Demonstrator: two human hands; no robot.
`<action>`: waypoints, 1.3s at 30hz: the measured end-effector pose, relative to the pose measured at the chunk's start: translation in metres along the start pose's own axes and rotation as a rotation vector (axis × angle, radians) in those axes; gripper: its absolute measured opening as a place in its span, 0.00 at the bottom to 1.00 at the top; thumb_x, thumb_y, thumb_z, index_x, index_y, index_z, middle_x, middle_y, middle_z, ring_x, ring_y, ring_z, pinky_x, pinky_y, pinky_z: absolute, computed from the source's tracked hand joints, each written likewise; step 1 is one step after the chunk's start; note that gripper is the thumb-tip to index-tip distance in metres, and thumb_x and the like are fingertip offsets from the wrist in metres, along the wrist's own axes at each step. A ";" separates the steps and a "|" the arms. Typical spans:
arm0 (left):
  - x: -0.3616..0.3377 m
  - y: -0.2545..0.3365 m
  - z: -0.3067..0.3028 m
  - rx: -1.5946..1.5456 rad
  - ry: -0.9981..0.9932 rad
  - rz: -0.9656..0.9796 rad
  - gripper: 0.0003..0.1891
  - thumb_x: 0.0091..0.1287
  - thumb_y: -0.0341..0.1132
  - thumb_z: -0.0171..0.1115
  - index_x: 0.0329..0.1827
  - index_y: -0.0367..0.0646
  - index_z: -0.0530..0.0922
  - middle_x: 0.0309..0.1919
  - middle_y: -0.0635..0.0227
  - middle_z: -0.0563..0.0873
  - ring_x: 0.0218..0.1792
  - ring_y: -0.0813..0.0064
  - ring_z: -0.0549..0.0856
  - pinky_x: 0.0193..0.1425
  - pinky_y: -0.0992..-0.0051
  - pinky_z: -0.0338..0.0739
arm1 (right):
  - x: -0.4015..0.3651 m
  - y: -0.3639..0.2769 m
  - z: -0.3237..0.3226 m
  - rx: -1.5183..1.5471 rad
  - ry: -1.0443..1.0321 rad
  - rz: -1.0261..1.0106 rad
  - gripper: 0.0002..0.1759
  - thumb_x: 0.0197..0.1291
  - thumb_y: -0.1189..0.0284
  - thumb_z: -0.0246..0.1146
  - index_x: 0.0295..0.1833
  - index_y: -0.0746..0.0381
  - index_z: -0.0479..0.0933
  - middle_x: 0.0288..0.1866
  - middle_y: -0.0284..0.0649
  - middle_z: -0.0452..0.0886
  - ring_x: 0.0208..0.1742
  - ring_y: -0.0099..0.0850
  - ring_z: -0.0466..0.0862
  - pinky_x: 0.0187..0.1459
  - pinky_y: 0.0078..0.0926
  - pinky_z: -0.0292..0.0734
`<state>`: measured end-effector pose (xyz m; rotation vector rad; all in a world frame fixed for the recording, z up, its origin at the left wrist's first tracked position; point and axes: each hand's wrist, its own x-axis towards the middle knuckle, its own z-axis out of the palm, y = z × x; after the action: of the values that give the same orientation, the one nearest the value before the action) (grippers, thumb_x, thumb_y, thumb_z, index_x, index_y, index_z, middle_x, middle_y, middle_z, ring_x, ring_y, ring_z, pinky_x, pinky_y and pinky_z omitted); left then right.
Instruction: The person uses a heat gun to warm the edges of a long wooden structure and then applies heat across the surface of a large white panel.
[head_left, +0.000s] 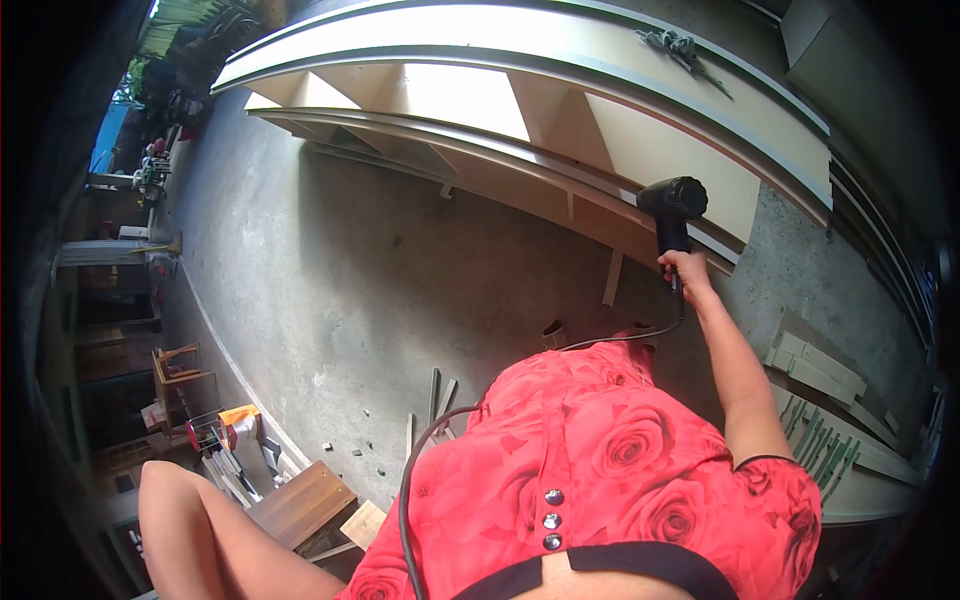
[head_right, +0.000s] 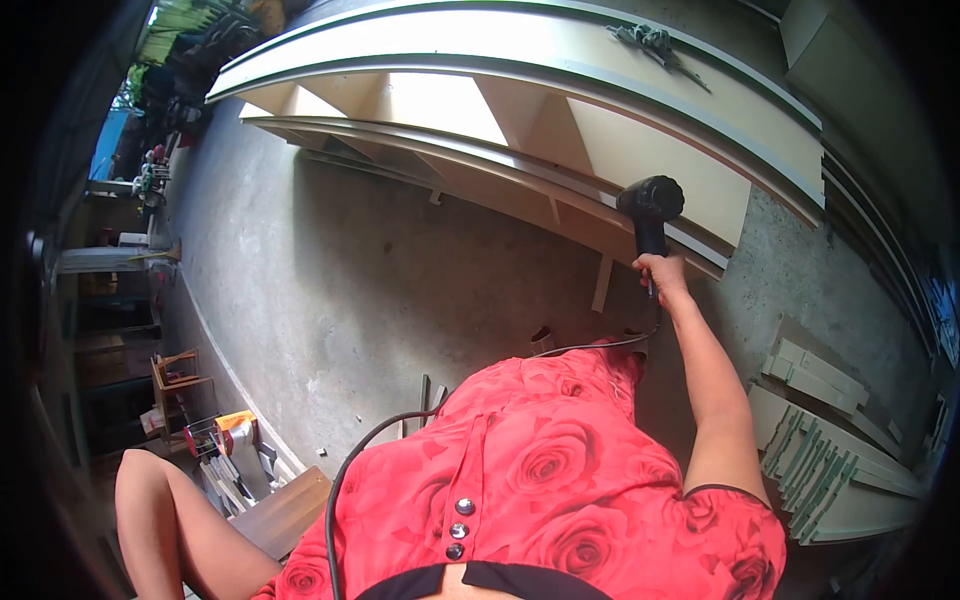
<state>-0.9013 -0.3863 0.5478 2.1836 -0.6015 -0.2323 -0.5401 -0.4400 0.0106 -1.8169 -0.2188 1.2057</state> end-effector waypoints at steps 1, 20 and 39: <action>0.026 -0.029 -0.017 -0.042 -0.062 -0.020 0.14 0.62 0.44 0.52 0.48 0.51 0.76 0.28 0.72 0.82 0.19 0.72 0.75 0.22 0.75 0.69 | -0.005 -0.003 0.002 -0.020 0.003 -0.011 0.08 0.37 0.74 0.68 0.22 0.65 0.76 0.16 0.34 0.75 0.15 0.23 0.74 0.19 0.20 0.70; 0.042 -0.471 0.214 -1.380 1.052 -0.937 0.40 0.56 0.58 0.65 0.67 0.48 0.64 0.57 0.66 0.74 0.52 0.70 0.73 0.52 0.66 0.72 | 0.005 -0.033 0.145 0.072 -0.143 -0.122 0.06 0.38 0.76 0.66 0.24 0.65 0.76 0.21 0.34 0.76 0.20 0.24 0.76 0.23 0.23 0.70; 0.042 -0.478 0.210 -1.604 1.066 -0.845 0.56 0.52 0.68 0.61 0.75 0.52 0.40 0.73 0.51 0.46 0.70 0.41 0.53 0.62 0.35 0.58 | 0.024 -0.024 0.173 -0.051 -0.187 -0.095 0.14 0.47 0.68 0.70 0.35 0.69 0.84 0.31 0.39 0.83 0.29 0.27 0.79 0.36 0.29 0.73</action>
<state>-0.7782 -0.2953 0.0466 0.5863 0.9044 0.0681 -0.6590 -0.3109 -0.0039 -1.7171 -0.4409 1.3127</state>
